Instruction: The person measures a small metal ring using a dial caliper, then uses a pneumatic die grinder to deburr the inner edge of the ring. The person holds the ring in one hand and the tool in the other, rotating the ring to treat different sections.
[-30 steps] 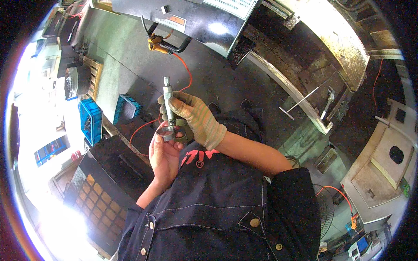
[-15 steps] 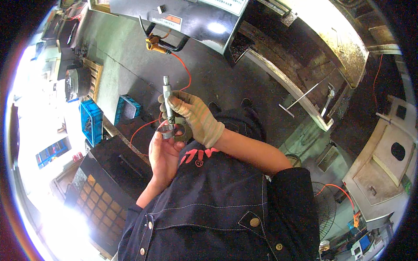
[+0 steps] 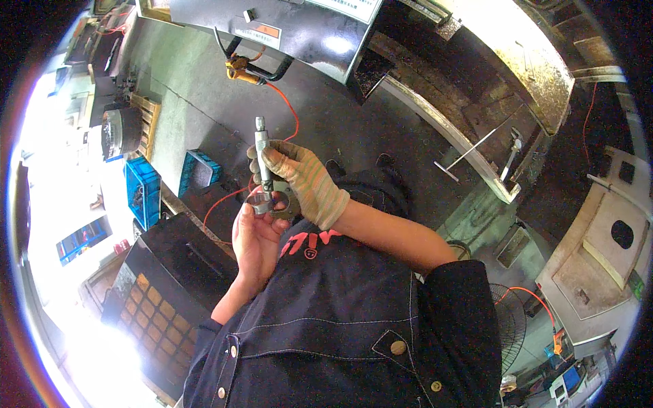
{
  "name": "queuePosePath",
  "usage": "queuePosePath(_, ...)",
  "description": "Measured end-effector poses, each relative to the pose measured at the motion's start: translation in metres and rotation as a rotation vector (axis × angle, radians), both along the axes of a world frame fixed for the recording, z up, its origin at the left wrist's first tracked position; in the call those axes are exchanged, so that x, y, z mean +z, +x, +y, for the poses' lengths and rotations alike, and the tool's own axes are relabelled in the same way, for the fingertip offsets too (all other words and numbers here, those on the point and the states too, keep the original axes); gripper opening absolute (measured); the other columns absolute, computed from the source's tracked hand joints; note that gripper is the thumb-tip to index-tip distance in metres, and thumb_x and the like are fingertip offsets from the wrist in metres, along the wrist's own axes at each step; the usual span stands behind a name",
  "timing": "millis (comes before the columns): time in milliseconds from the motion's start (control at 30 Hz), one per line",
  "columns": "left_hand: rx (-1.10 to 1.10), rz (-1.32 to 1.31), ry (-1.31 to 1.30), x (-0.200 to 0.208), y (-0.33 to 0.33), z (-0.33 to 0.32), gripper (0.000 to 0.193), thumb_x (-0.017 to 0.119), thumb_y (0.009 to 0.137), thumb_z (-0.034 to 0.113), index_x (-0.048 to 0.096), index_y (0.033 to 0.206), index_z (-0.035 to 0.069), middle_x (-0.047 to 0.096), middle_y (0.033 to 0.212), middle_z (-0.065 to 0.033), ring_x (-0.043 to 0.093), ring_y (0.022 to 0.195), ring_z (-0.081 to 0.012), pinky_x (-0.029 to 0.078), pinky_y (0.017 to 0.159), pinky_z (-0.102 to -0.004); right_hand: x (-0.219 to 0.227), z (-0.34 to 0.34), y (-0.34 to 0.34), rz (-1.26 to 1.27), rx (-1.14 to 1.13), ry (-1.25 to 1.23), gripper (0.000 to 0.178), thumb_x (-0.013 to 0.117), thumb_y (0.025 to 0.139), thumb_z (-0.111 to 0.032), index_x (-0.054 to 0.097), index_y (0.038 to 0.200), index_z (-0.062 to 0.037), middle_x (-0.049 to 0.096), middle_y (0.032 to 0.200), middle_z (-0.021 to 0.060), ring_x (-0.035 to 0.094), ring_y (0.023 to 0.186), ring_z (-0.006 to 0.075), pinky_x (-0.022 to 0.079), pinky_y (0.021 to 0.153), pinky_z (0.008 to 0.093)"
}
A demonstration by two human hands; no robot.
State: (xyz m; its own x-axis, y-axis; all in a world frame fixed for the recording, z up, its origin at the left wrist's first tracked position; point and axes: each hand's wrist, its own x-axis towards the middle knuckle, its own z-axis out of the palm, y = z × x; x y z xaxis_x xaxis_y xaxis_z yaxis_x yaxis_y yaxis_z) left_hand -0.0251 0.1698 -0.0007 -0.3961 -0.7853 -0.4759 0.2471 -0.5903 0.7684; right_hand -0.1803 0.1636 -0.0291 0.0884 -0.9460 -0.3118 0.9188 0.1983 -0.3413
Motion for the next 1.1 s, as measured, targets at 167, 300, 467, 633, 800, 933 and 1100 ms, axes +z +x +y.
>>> queuePosePath(167, 0.011, 0.006, 0.011, 0.0, -0.002, 0.001, 0.044, 0.046, 0.096, 0.031, 0.043, 0.127, 0.0, 0.057, 0.115, -0.0113, 0.057, 0.099, -0.0201, 0.05, 0.072, -0.0327, -0.001, 0.0, -0.001, -0.011, -0.003, -0.002, 0.035, 0.06, 0.09, -0.032, 0.058, 0.111, -0.004, 0.061, 0.093, 0.0022, 0.059, 0.084, 0.0096, 0.051, 0.075, 0.0244)
queuePosePath(300, 0.006, 0.018, 0.026, -0.001, -0.002, -0.001, 0.044, 0.046, 0.096, 0.031, 0.043, 0.127, 0.0, 0.057, 0.115, -0.0118, 0.057, 0.099, -0.0199, 0.05, 0.073, -0.0323, 0.001, 0.0, -0.003, -0.021, 0.005, -0.006, 0.036, 0.06, 0.09, -0.032, 0.058, 0.111, -0.0039, 0.062, 0.092, 0.0027, 0.06, 0.083, 0.0099, 0.051, 0.074, 0.0243)
queuePosePath(467, 0.01, 0.03, 0.031, -0.002, -0.003, -0.001, 0.045, 0.047, 0.096, 0.032, 0.043, 0.128, 0.0, 0.057, 0.116, -0.012, 0.057, 0.098, -0.02, 0.049, 0.074, -0.0322, 0.001, -0.001, -0.005, -0.011, 0.002, -0.018, 0.037, 0.06, 0.09, -0.033, 0.057, 0.112, -0.0037, 0.062, 0.092, 0.0036, 0.06, 0.082, 0.0103, 0.051, 0.073, 0.0243)
queuePosePath(633, 0.009, 0.044, 0.039, -0.001, -0.003, -0.002, 0.046, 0.048, 0.096, 0.032, 0.043, 0.128, 0.0, 0.057, 0.116, -0.0122, 0.057, 0.098, -0.0197, 0.048, 0.075, -0.0323, -0.002, -0.002, -0.004, -0.003, 0.002, -0.043, 0.037, 0.059, 0.09, -0.034, 0.057, 0.111, -0.0033, 0.062, 0.092, 0.0038, 0.06, 0.081, 0.0104, 0.051, 0.073, 0.0245)
queuePosePath(800, 0.001, 0.059, 0.028, -0.002, -0.002, -0.002, 0.045, 0.047, 0.096, 0.031, 0.043, 0.128, 0.001, 0.057, 0.116, -0.0118, 0.057, 0.099, -0.0193, 0.047, 0.076, -0.0325, 0.001, -0.002, -0.004, -0.013, -0.004, -0.044, 0.036, 0.059, 0.09, -0.033, 0.058, 0.11, -0.003, 0.062, 0.09, 0.0038, 0.059, 0.08, 0.0102, 0.05, 0.073, 0.0244)
queuePosePath(933, 0.062, 0.129, 0.056, -0.007, -0.003, -0.004, 0.044, 0.052, 0.094, 0.027, 0.042, 0.127, -0.001, 0.057, 0.112, -0.014, 0.058, 0.097, -0.0213, 0.05, 0.073, -0.033, 0.006, -0.005, -0.004, 0.02, -0.025, 0.014, 0.032, 0.06, 0.09, -0.029, 0.06, 0.108, -0.0026, 0.062, 0.087, 0.0035, 0.06, 0.073, 0.0103, 0.051, 0.064, 0.024)
queuePosePath(1100, -0.013, 0.246, -0.054, -0.009, -0.014, -0.019, 0.052, 0.053, 0.092, 0.033, 0.04, 0.132, 0.003, 0.055, 0.118, -0.0078, 0.053, 0.101, -0.0192, 0.044, 0.072, -0.0292, 0.028, -0.025, -0.024, 0.164, 0.06, -0.059, 0.033, 0.061, 0.089, -0.029, 0.06, 0.108, -0.0026, 0.062, 0.088, 0.0031, 0.06, 0.075, 0.0094, 0.05, 0.064, 0.0226)
